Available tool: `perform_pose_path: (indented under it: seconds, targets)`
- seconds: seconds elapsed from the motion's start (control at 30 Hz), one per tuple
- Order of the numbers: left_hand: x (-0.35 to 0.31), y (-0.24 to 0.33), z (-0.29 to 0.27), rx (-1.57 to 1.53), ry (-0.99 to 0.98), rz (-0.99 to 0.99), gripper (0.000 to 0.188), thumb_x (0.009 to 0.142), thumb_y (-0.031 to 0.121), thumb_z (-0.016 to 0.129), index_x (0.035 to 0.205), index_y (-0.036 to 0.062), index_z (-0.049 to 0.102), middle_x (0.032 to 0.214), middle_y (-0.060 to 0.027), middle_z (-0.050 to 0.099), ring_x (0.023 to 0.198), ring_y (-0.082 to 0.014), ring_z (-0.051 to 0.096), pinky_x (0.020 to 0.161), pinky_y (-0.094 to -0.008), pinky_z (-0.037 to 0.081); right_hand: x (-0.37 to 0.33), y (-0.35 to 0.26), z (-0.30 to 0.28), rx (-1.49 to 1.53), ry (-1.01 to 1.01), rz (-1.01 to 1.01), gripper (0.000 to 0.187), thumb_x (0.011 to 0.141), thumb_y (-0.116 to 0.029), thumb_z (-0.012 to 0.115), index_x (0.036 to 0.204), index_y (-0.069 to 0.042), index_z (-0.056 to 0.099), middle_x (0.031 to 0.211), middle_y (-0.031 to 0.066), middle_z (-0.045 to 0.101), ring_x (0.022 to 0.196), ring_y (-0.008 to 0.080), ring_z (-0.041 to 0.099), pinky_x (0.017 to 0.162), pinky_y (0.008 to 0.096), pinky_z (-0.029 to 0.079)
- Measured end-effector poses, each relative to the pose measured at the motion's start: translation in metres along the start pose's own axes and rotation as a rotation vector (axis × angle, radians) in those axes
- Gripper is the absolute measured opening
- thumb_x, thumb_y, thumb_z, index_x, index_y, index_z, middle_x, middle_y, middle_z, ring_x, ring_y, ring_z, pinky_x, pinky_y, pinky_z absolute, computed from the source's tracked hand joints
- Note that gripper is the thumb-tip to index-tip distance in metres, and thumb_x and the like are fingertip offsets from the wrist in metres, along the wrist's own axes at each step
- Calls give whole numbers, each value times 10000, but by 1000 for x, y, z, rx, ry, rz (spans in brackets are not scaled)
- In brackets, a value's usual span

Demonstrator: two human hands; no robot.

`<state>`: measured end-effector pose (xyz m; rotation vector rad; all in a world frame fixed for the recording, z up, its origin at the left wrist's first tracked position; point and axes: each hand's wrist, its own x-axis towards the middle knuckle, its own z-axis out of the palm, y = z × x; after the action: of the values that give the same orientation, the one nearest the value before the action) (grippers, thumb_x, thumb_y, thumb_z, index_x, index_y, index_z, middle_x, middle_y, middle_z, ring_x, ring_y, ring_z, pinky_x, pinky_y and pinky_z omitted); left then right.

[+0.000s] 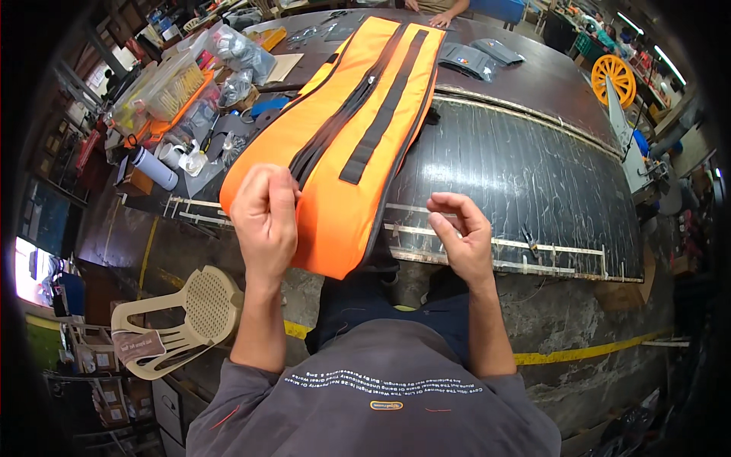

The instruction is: Inspecting and trimming loose threads on a manufactured orange trauma bag at a workshop bench.

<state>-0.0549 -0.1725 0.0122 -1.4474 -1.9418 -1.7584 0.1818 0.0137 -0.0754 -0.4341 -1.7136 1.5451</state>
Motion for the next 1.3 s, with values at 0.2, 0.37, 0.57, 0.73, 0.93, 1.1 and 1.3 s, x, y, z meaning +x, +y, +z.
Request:
perform_pose_path:
  seconds: [0.2,0.37,0.57,0.73,0.93,1.1,1.3]
  targets:
    - [-10,18,16,537,-170,11,391,961,249,783,1215,-40,711,1176,-208,706,1088,-404,648,974,-482,524,40,-8,9,-271,60,-52,300,1066,-260,720,1020,36,747,1038,107,742,977,166,711,812,313,572]
    - [-13,9,26,639,-108,78,415,943,275,794,1230,-14,717,1181,-193,703,1079,-384,657,952,-476,526,136,23,9,-302,89,285,793,1051,-723,556,771,4,708,645,105,652,641,174,701,659,339,543]
    - [-15,-4,26,540,-122,74,482,964,269,744,1340,-21,659,1276,-220,677,1183,-412,649,1049,-507,493,269,81,-3,-286,42,220,625,1045,-560,631,777,1,691,659,63,632,561,153,600,547,348,453]
    - [-12,-27,-56,541,-343,-105,686,935,322,735,1538,33,583,1546,-236,593,1469,-456,484,1252,-522,360,215,51,27,-476,69,-166,576,1092,-384,632,781,101,610,618,112,548,637,116,554,591,412,457]
    - [3,-28,-84,590,-559,-159,601,1036,313,614,1482,-84,544,1460,-267,587,1370,-439,526,1167,-496,401,67,-16,24,-443,-69,278,615,1099,-402,629,722,85,629,614,263,550,590,311,665,614,490,488]
    - [33,-15,-44,503,-792,-172,481,1071,421,623,1212,-38,616,1108,-317,700,1099,-498,669,931,-557,525,40,-88,7,-945,-306,131,607,1044,-436,717,630,1,645,528,143,578,503,305,600,537,425,472]
    - [28,-8,-26,484,-681,-120,612,981,373,778,1366,-64,586,874,-266,710,853,-465,719,749,-530,554,95,-111,11,-1062,-427,-448,154,1002,-125,632,1139,-96,696,968,121,701,903,349,719,755,468,564]
